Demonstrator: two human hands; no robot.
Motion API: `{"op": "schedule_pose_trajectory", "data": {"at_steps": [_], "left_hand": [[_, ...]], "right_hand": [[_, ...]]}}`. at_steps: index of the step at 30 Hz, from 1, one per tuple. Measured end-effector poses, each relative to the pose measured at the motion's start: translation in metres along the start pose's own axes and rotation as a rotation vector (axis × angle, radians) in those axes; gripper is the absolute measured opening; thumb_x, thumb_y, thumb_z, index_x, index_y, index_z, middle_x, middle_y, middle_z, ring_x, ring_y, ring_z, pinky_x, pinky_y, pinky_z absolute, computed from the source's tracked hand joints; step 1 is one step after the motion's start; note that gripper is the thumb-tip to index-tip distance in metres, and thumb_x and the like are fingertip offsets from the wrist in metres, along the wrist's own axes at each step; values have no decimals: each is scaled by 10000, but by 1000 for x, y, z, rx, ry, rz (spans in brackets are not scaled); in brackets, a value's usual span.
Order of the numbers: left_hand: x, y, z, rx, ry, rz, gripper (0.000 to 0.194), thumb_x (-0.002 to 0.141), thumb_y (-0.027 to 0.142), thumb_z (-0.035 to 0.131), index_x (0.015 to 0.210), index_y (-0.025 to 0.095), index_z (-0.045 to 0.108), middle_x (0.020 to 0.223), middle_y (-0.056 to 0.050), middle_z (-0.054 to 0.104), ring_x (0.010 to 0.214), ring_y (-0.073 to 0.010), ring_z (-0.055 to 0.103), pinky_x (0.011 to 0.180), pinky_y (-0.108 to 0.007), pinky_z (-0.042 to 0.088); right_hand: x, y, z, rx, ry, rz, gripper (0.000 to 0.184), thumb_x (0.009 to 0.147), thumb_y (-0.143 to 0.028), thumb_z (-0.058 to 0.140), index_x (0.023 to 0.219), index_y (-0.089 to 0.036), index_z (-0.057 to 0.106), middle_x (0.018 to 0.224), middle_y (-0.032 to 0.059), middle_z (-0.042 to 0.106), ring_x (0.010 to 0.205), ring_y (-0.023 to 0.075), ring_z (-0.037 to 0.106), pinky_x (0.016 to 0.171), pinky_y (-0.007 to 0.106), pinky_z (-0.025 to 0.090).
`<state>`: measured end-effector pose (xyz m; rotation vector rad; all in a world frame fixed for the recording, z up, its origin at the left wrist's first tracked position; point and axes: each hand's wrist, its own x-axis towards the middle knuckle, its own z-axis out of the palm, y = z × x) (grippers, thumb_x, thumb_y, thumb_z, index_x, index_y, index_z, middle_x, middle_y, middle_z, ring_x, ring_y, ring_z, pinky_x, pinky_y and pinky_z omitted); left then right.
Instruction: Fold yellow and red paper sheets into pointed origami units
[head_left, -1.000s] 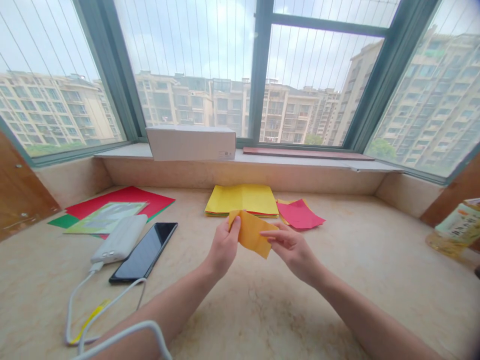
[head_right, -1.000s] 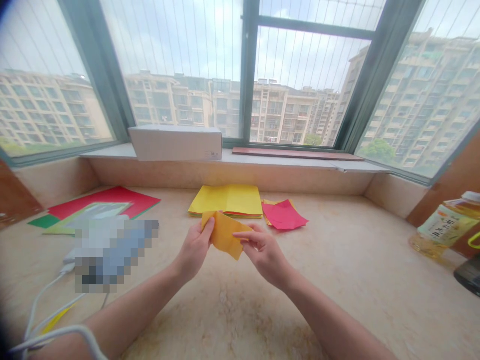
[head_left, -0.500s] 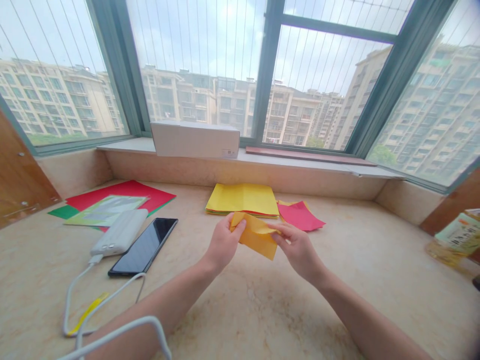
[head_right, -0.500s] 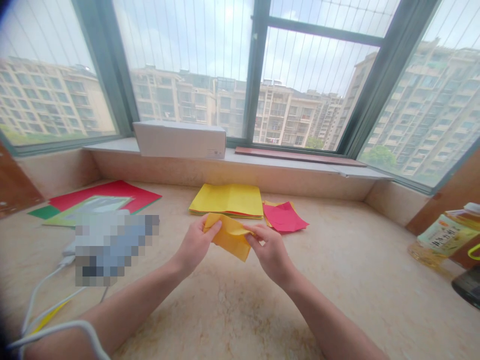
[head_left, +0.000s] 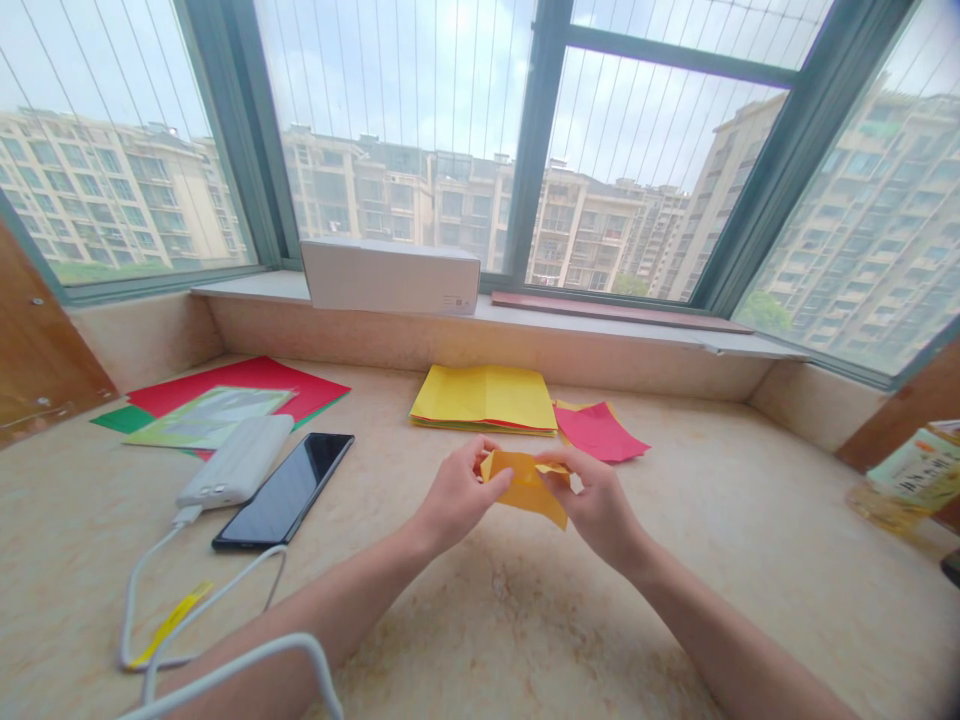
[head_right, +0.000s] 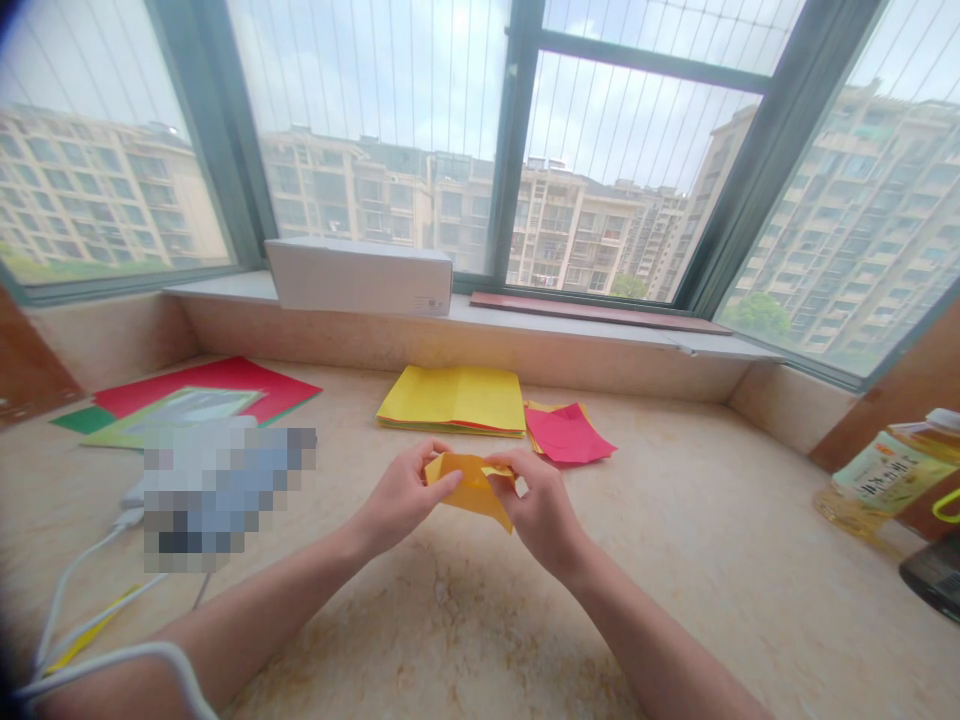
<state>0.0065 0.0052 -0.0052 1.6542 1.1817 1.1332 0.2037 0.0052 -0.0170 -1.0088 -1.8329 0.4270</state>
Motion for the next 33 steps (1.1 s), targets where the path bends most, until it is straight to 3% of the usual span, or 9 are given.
{"op": "schedule_pose_trajectory", "data": {"at_steps": [4, 7, 12, 18, 23, 28, 33], "left_hand": [[-3, 5, 0, -14, -63, 1, 203, 745, 324, 666, 859, 169, 602, 747, -4, 661, 633, -138, 595, 552, -212, 423], [-7, 12, 0, -93, -160, -13, 272, 743, 322, 661, 951, 153, 624, 793, -26, 678, 674, -152, 612, 585, -224, 447], [-10, 23, -3, -323, -266, -115, 340, 836, 415, 526, 966, 128, 653, 838, -64, 675, 750, -186, 625, 627, -265, 479], [-11, 14, -1, -87, -369, -97, 272, 751, 391, 666, 734, 119, 669, 663, -12, 610, 628, -137, 528, 572, -231, 354], [-12, 5, 6, -50, -343, -78, 305, 756, 394, 655, 606, 139, 579, 565, 29, 484, 556, -109, 426, 513, -224, 278], [-11, 5, 5, -138, -315, -63, 351, 787, 468, 639, 702, 127, 630, 638, -7, 568, 605, -135, 506, 548, -230, 358], [-13, 7, 6, -158, -370, -52, 417, 796, 532, 624, 744, 118, 645, 661, -20, 581, 605, -138, 517, 544, -231, 365]], "right_hand": [[-1, 1, 0, 6, 58, 43, 191, 863, -281, 612, 1021, -212, 694, 958, 62, 745, 832, 207, 674, 751, 325, 530], [0, 3, -2, 42, 77, 91, 212, 847, -289, 632, 1036, -212, 686, 899, 58, 740, 799, 207, 666, 726, 324, 524], [2, -1, -6, 67, 67, 101, 211, 830, -255, 632, 1032, -216, 678, 831, 31, 716, 720, 178, 624, 668, 297, 489], [-4, -10, 1, 45, -42, 27, 323, 783, -160, 647, 1098, -229, 645, 730, -22, 672, 640, 141, 575, 638, 270, 450], [-7, -14, 4, 29, -68, 11, 335, 808, -167, 616, 1136, -235, 624, 774, -8, 697, 670, 151, 594, 654, 278, 483], [-4, -10, 1, 0, -8, 16, 268, 857, -199, 586, 1110, -233, 665, 924, 38, 736, 817, 191, 657, 764, 330, 522], [-4, -10, 0, -4, -71, -35, 174, 913, -253, 565, 958, -225, 730, 927, 62, 739, 851, 211, 669, 748, 331, 526]]}}
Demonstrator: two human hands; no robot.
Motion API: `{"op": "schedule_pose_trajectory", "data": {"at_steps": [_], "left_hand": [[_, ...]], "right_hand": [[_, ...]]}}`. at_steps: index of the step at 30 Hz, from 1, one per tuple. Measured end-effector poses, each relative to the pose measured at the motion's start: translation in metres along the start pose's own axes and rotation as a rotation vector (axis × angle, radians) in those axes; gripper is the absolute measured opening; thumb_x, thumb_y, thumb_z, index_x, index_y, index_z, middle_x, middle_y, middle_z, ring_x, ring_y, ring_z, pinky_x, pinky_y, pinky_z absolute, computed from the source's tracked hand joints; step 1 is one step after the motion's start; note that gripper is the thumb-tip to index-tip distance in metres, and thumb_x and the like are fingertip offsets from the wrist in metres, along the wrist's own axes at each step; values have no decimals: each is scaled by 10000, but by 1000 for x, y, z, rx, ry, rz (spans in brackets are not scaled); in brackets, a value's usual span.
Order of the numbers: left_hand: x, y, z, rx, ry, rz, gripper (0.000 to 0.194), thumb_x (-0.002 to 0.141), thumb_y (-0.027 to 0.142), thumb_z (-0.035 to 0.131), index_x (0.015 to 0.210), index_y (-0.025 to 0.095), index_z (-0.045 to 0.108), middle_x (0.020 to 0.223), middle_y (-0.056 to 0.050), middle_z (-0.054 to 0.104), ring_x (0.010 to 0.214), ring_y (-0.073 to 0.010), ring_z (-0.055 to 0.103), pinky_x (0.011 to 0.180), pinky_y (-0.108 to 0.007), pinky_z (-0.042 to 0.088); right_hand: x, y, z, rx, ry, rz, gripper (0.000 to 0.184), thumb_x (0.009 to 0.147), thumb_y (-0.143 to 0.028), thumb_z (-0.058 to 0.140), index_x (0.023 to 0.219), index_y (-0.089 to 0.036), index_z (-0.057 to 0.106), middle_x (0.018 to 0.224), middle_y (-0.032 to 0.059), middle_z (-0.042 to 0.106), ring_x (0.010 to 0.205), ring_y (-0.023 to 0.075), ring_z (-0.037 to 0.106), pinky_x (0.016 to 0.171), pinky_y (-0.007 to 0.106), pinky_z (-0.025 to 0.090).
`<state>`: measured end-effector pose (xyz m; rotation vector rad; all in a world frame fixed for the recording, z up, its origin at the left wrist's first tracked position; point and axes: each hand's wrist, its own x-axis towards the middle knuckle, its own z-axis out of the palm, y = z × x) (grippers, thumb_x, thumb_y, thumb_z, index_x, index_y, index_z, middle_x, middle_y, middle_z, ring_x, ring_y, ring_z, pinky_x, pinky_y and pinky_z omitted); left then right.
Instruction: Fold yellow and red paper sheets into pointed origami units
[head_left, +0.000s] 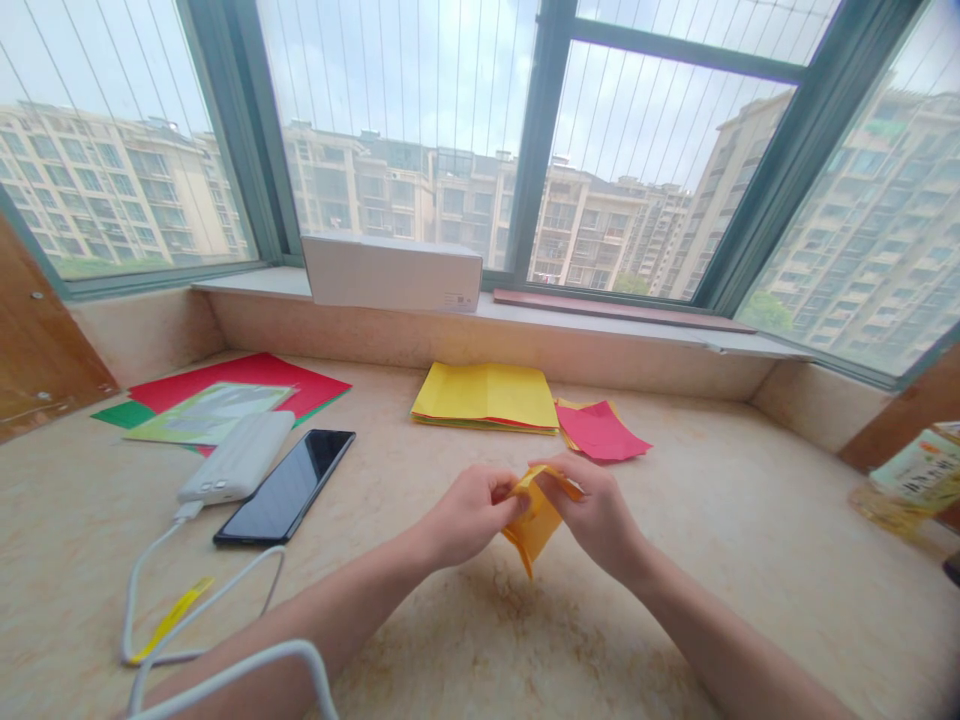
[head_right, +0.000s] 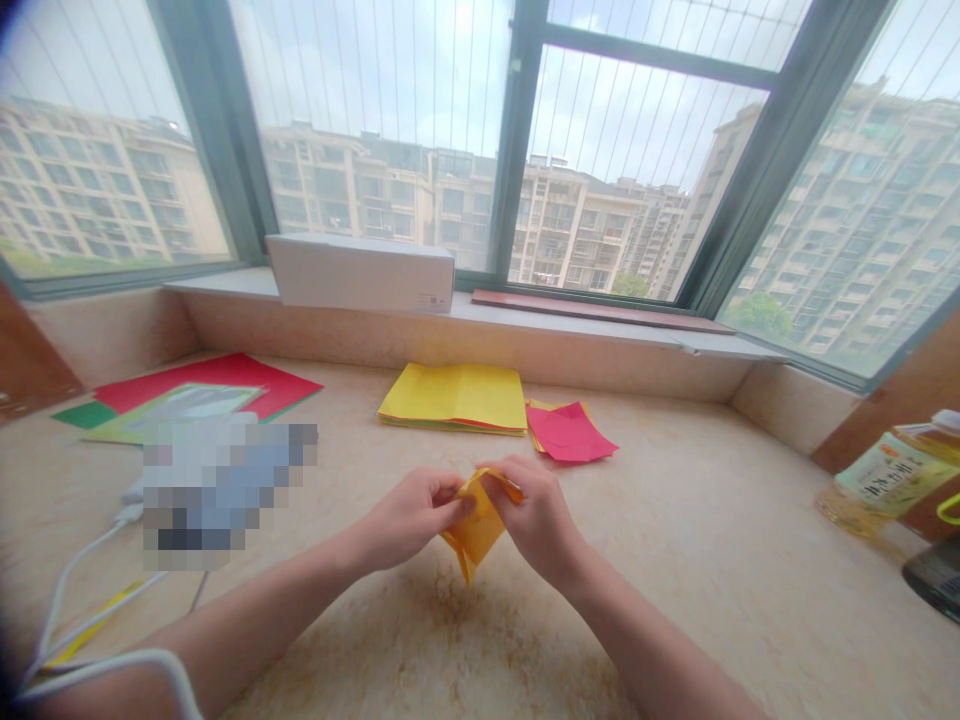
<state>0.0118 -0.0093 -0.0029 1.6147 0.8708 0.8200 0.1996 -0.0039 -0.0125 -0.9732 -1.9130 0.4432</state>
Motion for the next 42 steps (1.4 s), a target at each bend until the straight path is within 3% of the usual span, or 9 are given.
{"op": "schedule_pose_trajectory", "data": {"at_steps": [7, 14, 23, 28, 38, 42], "left_hand": [[-4, 3, 5, 149, 74, 11, 454, 828, 542, 575, 636, 131, 586, 583, 8, 470, 557, -113, 414, 483, -215, 276], [-3, 5, 2, 193, 69, 47, 320, 853, 373, 532, 626, 149, 555, 604, 9, 479, 586, -121, 421, 510, -213, 286], [-5, 4, 5, 234, 33, 121, 415, 909, 442, 470, 631, 146, 556, 590, 6, 458, 563, -115, 390, 497, -221, 288], [-5, 0, 9, 289, 112, 101, 374, 884, 367, 482, 572, 161, 487, 558, 19, 406, 542, -106, 351, 491, -224, 258], [-6, 1, 7, 264, 77, 93, 242, 871, 238, 441, 659, 163, 531, 615, 13, 470, 589, -121, 404, 529, -226, 282], [-6, 2, 7, 275, 129, 89, 267, 884, 242, 418, 668, 161, 551, 613, 15, 496, 578, -114, 412, 527, -222, 291]], "right_hand": [[-2, -6, 1, -26, -6, -22, 123, 899, -250, 606, 904, -224, 726, 838, 44, 722, 788, 200, 648, 709, 315, 508], [-3, -1, 1, -69, 10, -41, 215, 867, -143, 535, 933, -234, 718, 841, 34, 720, 779, 195, 633, 706, 312, 484], [-4, -8, 1, -158, 38, -35, 138, 909, -288, 605, 842, -235, 713, 775, 27, 704, 737, 201, 618, 693, 327, 455], [-5, -7, 1, -273, 17, -92, 118, 910, -279, 612, 859, -241, 711, 778, 27, 705, 734, 205, 621, 699, 336, 433], [-5, -7, 0, -292, 45, -58, 92, 874, -201, 622, 881, -242, 704, 777, 18, 722, 721, 207, 640, 708, 340, 430], [-5, -8, 1, -278, 46, -28, 128, 856, -161, 607, 900, -240, 698, 813, 13, 733, 749, 211, 654, 728, 344, 440]]}}
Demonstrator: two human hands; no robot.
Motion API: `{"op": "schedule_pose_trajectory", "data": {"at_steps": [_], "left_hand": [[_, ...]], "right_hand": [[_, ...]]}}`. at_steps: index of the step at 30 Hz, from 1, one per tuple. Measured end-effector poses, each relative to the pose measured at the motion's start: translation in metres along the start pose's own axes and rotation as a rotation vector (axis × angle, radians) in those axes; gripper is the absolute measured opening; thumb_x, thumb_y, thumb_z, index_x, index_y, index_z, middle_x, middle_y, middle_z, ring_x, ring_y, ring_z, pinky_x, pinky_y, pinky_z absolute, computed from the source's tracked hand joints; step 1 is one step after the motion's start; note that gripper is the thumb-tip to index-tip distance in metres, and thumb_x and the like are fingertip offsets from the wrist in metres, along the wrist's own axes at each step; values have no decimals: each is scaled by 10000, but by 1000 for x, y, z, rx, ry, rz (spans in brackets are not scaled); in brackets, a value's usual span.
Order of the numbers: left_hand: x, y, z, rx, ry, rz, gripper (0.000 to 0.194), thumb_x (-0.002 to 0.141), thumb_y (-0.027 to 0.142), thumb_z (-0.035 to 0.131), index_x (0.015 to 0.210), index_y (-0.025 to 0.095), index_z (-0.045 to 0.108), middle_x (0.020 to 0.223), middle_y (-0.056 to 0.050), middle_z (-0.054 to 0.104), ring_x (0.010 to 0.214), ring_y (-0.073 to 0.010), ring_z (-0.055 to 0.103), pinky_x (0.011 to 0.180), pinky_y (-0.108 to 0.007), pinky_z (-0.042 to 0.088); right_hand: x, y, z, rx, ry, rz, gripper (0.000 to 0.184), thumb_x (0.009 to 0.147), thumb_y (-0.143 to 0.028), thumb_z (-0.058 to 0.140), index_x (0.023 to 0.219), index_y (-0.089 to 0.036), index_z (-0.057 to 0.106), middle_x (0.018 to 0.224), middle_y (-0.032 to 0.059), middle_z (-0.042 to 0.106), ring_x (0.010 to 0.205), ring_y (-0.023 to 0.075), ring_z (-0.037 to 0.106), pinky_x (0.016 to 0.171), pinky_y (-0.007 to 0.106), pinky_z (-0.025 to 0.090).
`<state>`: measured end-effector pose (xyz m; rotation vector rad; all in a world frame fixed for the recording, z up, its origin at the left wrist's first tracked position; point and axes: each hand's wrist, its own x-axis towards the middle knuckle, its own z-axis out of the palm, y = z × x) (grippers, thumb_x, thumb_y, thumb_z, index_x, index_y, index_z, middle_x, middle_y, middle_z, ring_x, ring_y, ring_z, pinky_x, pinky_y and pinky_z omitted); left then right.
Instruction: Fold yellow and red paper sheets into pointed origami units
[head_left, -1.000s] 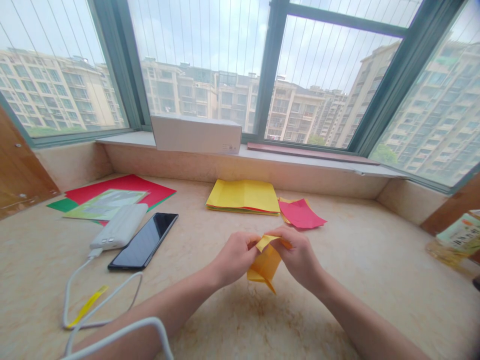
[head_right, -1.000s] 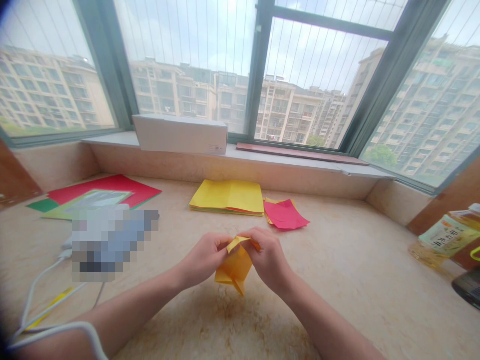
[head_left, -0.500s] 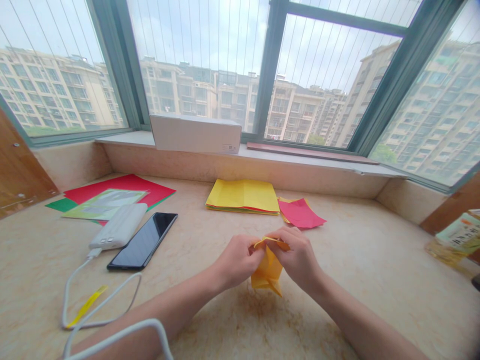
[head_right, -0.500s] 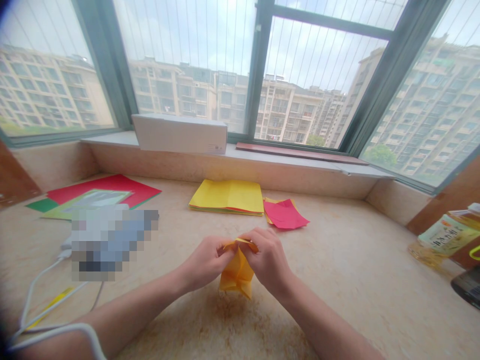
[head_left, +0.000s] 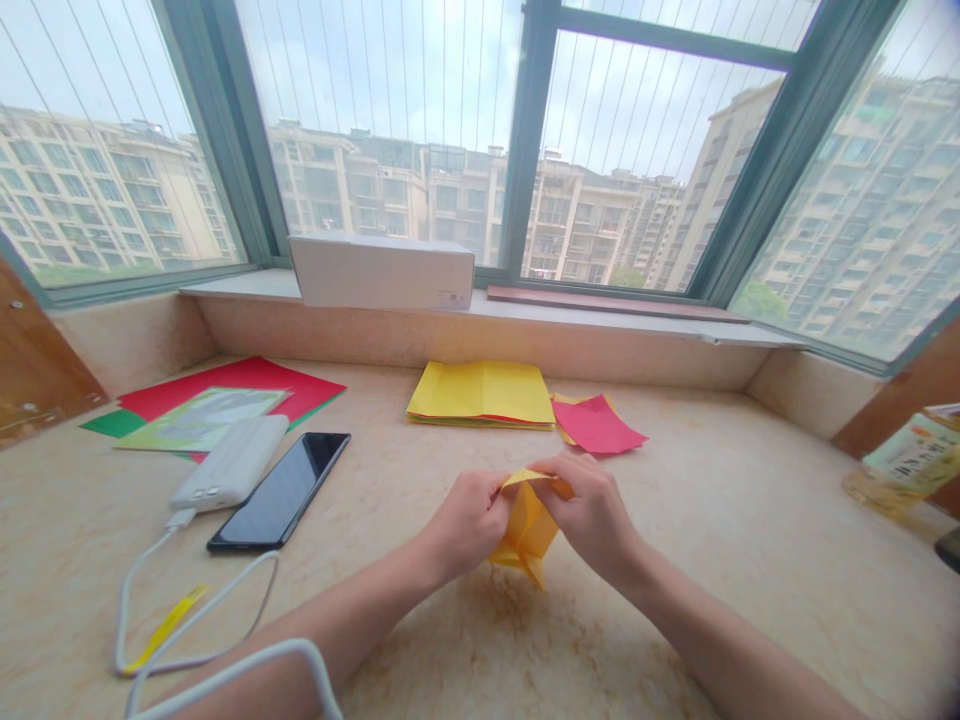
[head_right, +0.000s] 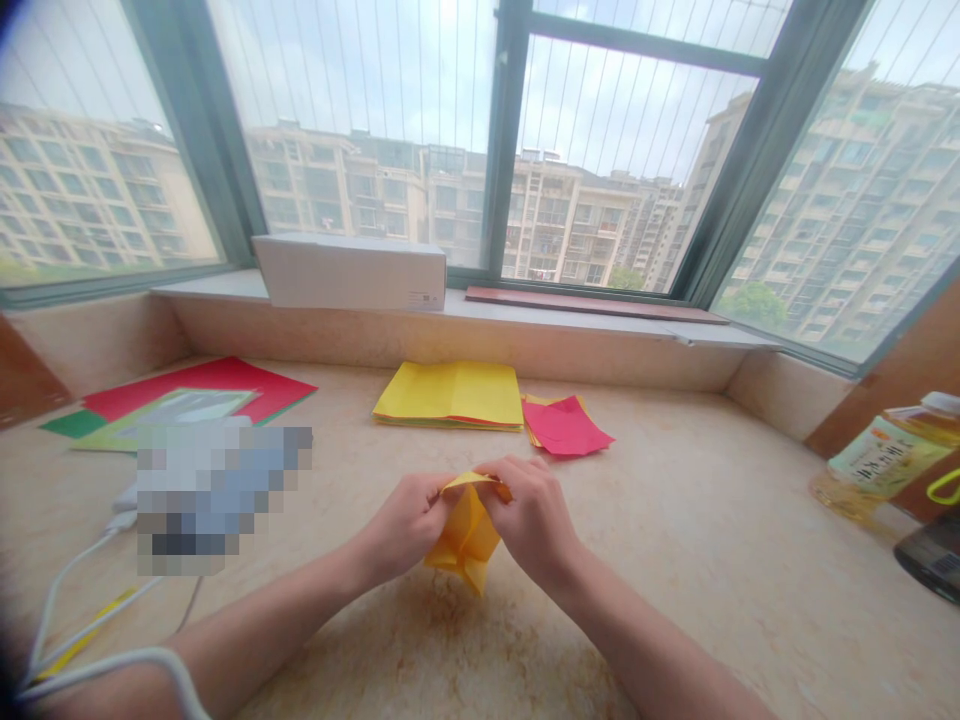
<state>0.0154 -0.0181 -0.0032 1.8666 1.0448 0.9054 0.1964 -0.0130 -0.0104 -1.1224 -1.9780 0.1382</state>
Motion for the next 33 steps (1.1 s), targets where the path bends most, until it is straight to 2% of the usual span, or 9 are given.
{"op": "schedule_pose_trajectory", "data": {"at_steps": [4, 9, 12, 16, 22, 25, 27, 29, 33], "left_hand": [[3, 0, 0, -51, 95, 9, 247, 873, 264, 473, 690, 150, 594, 648, 1, 557, 613, -124, 468, 555, -222, 341], [4, 1, 1, -365, 19, -62, 290, 817, 408, 622, 835, 120, 657, 736, -43, 648, 660, -153, 570, 574, -231, 415], [5, 1, 1, -490, 45, -139, 281, 779, 370, 675, 904, 118, 662, 781, -55, 674, 690, -168, 613, 596, -239, 450], [6, 1, -1, -512, 58, -146, 241, 794, 346, 664, 882, 122, 682, 798, -52, 683, 677, -156, 609, 578, -225, 440], [6, -4, 0, -441, 39, -74, 466, 886, 529, 529, 741, 108, 663, 683, -45, 637, 625, -147, 574, 583, -243, 451], [7, -7, 1, -437, 49, -78, 385, 898, 454, 533, 806, 110, 677, 720, -53, 666, 656, -164, 617, 613, -259, 484], [7, -9, 2, -460, 56, -98, 285, 869, 340, 578, 1033, 125, 669, 806, -59, 708, 714, -188, 663, 649, -280, 514], [8, -9, 2, -476, 55, -124, 386, 819, 244, 613, 1190, 139, 612, 875, -69, 732, 778, -216, 696, 686, -310, 540], [9, -10, 1, -474, 23, -100, 314, 817, 254, 621, 1103, 130, 657, 946, -101, 736, 864, -249, 708, 733, -337, 556]], "right_hand": [[0, 0, 0, 60, 17, 34, 178, 851, -146, 592, 969, -243, 684, 944, 32, 738, 846, 223, 661, 759, 344, 473], [1, 1, -1, 115, 17, 2, 163, 877, -161, 575, 970, -240, 683, 917, 41, 719, 854, 217, 649, 764, 342, 495], [2, 2, -2, 160, 16, -55, 253, 843, -99, 568, 1017, -242, 685, 963, 48, 697, 908, 214, 637, 806, 346, 510], [3, 6, -2, 212, 28, -132, 362, 838, -59, 531, 1095, -255, 696, 1029, 60, 653, 956, 204, 627, 826, 346, 532], [1, 13, 1, 140, 43, -174, 350, 897, -89, 516, 1130, -270, 704, 1116, 77, 601, 858, 171, 623, 771, 345, 555], [1, 15, 0, 23, 40, -229, 345, 909, -103, 525, 1155, -273, 697, 1143, 88, 597, 863, 183, 610, 779, 378, 546], [2, 14, -1, -51, 34, -274, 331, 910, -111, 538, 1147, -275, 701, 1163, 94, 596, 867, 191, 605, 787, 400, 536], [2, 13, -2, -105, 15, -312, 314, 910, -117, 548, 1124, -280, 711, 1185, 96, 592, 871, 194, 606, 795, 410, 529], [1, 8, -3, -138, 16, -287, 358, 903, -117, 541, 1189, -286, 673, 1217, 96, 587, 931, 212, 612, 843, 428, 520]]}}
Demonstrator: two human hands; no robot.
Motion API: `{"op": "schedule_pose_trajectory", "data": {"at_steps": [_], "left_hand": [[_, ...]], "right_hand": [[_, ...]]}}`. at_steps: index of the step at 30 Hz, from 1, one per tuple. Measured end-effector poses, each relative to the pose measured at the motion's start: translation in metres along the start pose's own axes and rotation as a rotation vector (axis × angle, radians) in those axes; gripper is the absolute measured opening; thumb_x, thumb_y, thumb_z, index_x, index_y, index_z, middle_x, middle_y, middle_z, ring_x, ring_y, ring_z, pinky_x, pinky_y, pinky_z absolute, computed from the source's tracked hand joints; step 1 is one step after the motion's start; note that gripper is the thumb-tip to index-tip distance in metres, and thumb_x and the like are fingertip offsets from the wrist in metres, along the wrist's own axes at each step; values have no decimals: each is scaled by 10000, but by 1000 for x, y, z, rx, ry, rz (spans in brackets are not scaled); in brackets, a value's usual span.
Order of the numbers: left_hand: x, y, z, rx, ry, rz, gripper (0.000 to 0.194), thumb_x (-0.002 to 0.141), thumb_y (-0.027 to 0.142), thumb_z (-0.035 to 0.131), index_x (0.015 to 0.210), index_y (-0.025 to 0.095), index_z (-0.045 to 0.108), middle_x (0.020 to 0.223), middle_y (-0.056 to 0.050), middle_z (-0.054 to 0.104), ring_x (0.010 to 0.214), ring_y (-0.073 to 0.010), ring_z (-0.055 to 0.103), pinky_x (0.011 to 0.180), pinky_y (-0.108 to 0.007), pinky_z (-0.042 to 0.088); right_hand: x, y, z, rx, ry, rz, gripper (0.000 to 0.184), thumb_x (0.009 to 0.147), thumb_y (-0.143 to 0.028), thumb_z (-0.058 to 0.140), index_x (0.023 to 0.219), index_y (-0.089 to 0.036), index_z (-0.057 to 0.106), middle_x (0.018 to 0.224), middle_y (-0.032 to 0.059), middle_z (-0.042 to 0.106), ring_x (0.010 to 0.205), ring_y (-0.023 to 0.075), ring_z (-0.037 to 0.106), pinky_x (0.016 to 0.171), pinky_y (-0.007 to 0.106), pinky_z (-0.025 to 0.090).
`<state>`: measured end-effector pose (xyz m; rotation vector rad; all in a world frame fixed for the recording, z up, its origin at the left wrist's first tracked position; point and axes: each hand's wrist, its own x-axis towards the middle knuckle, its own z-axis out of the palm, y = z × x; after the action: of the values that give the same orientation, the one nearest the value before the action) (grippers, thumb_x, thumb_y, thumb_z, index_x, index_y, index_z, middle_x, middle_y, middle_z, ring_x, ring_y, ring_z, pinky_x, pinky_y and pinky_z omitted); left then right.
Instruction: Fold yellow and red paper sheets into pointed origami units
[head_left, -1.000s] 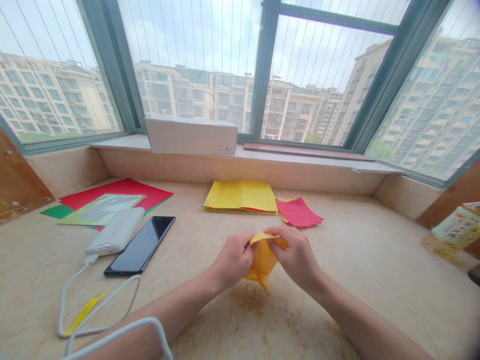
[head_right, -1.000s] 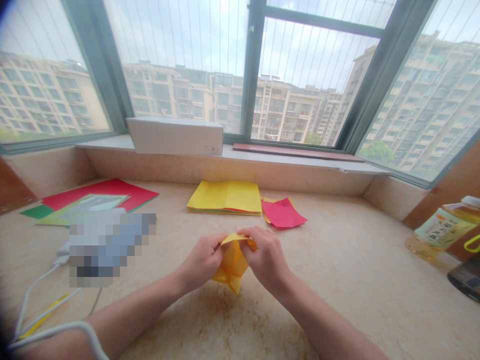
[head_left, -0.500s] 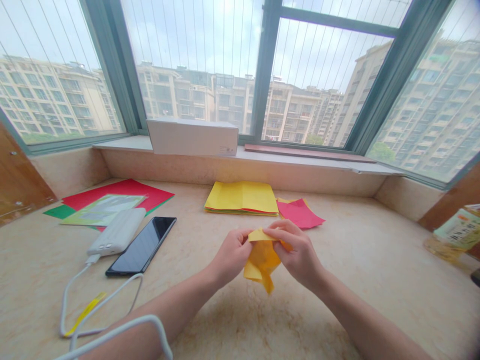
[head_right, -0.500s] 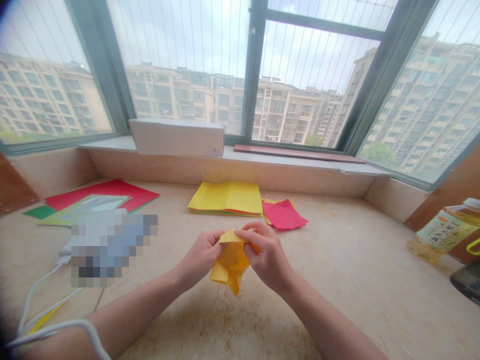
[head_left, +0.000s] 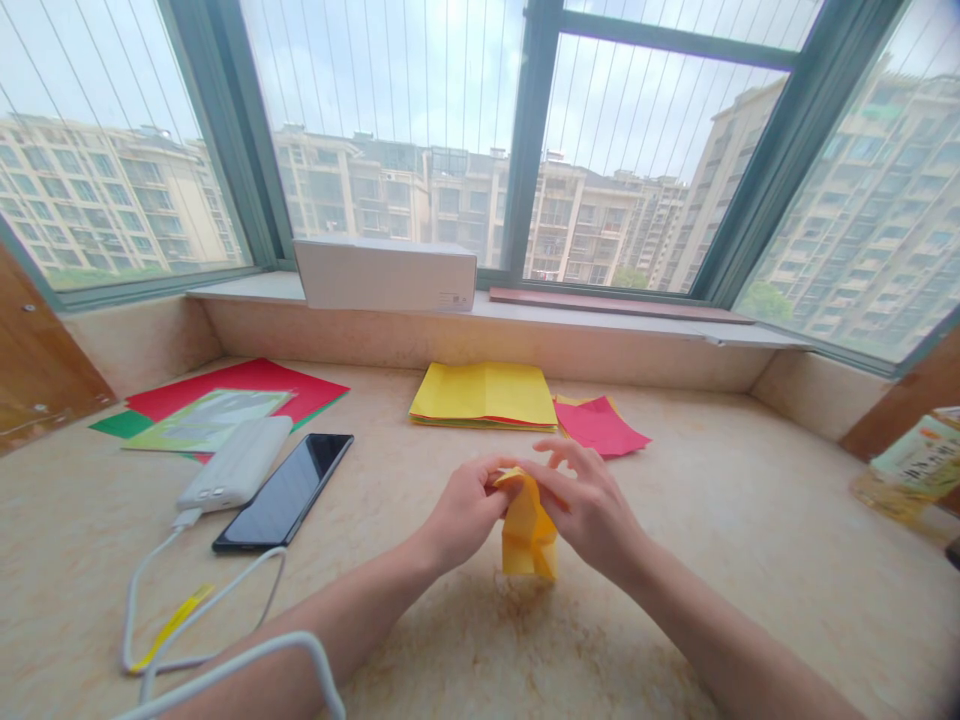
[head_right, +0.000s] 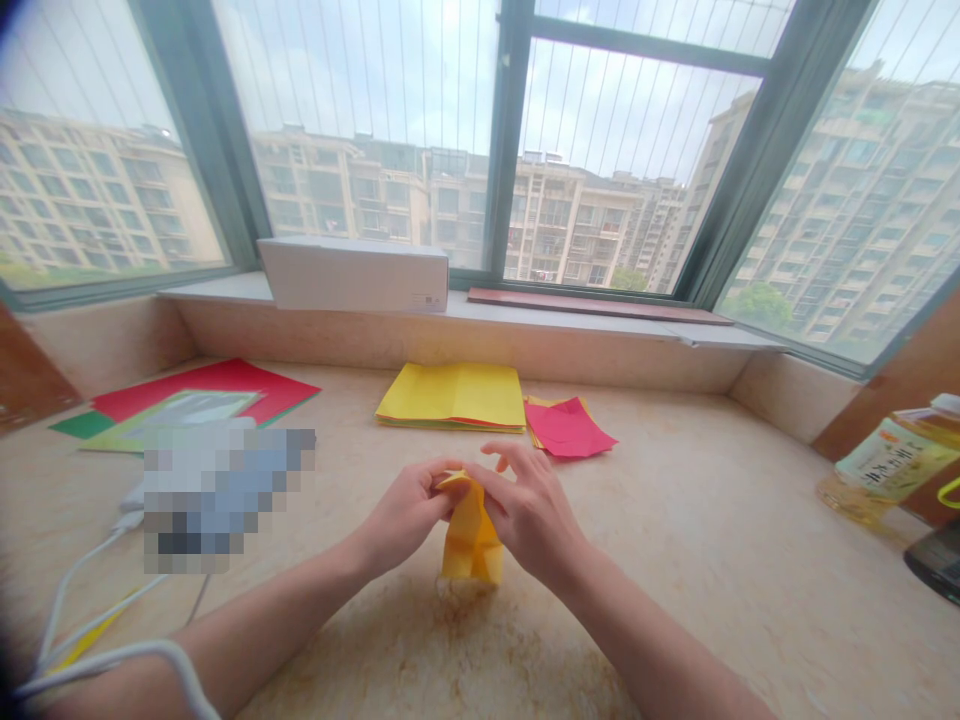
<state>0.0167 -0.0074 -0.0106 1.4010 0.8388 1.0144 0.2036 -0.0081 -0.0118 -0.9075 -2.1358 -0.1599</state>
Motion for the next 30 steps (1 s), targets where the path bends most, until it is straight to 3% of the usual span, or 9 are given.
{"op": "schedule_pose_trajectory", "data": {"at_steps": [5, 9, 12, 16, 21, 30], "left_hand": [[2, 1, -4, -32, 157, 45, 347, 810, 344, 676, 1088, 147, 611, 970, -102, 722, 851, -230, 700, 712, -319, 559], [3, 4, -5, -33, 251, 89, 345, 826, 395, 664, 1062, 156, 585, 1028, -103, 697, 797, -192, 689, 677, -285, 549], [3, 7, -3, -93, 249, 91, 371, 815, 383, 688, 1083, 156, 571, 1042, -101, 693, 802, -185, 689, 688, -272, 546], [0, 12, 1, -226, 147, 76, 443, 805, 336, 713, 1171, 159, 537, 1048, -102, 705, 861, -204, 698, 770, -303, 553], [-5, 20, 3, -283, 30, 51, 420, 830, 290, 677, 1200, 171, 519, 1052, -104, 713, 878, -220, 705, 746, -302, 552], [2, 6, -3, -211, 129, 2, 618, 802, 342, 716, 1317, 158, 428, 861, -72, 733, 706, -184, 692, 649, -279, 524]], "right_hand": [[4, -1, -1, 154, 118, 281, 493, 843, -158, 576, 1329, -239, 555, 1236, 104, 597, 1098, 252, 591, 937, 427, 503], [6, 2, 0, 387, 96, 535, 456, 846, -214, 564, 1302, -219, 572, 1142, 85, 683, 947, 225, 660, 802, 352, 552], [6, 4, 4, 562, 61, 633, 344, 861, -289, 574, 1177, -177, 653, 1039, 90, 725, 825, 213, 682, 724, 323, 561], [5, 4, 7, 688, 93, 673, 278, 863, -375, 603, 996, -149, 695, 910, 96, 737, 795, 236, 686, 713, 345, 566], [9, 3, 3, 798, 141, 691, 288, 846, -391, 643, 1020, -164, 671, 1008, 100, 733, 906, 255, 694, 770, 345, 561], [7, 6, 7, 814, 100, 642, 317, 867, -385, 615, 1104, -174, 629, 1046, 102, 725, 902, 241, 701, 769, 355, 581]]}}
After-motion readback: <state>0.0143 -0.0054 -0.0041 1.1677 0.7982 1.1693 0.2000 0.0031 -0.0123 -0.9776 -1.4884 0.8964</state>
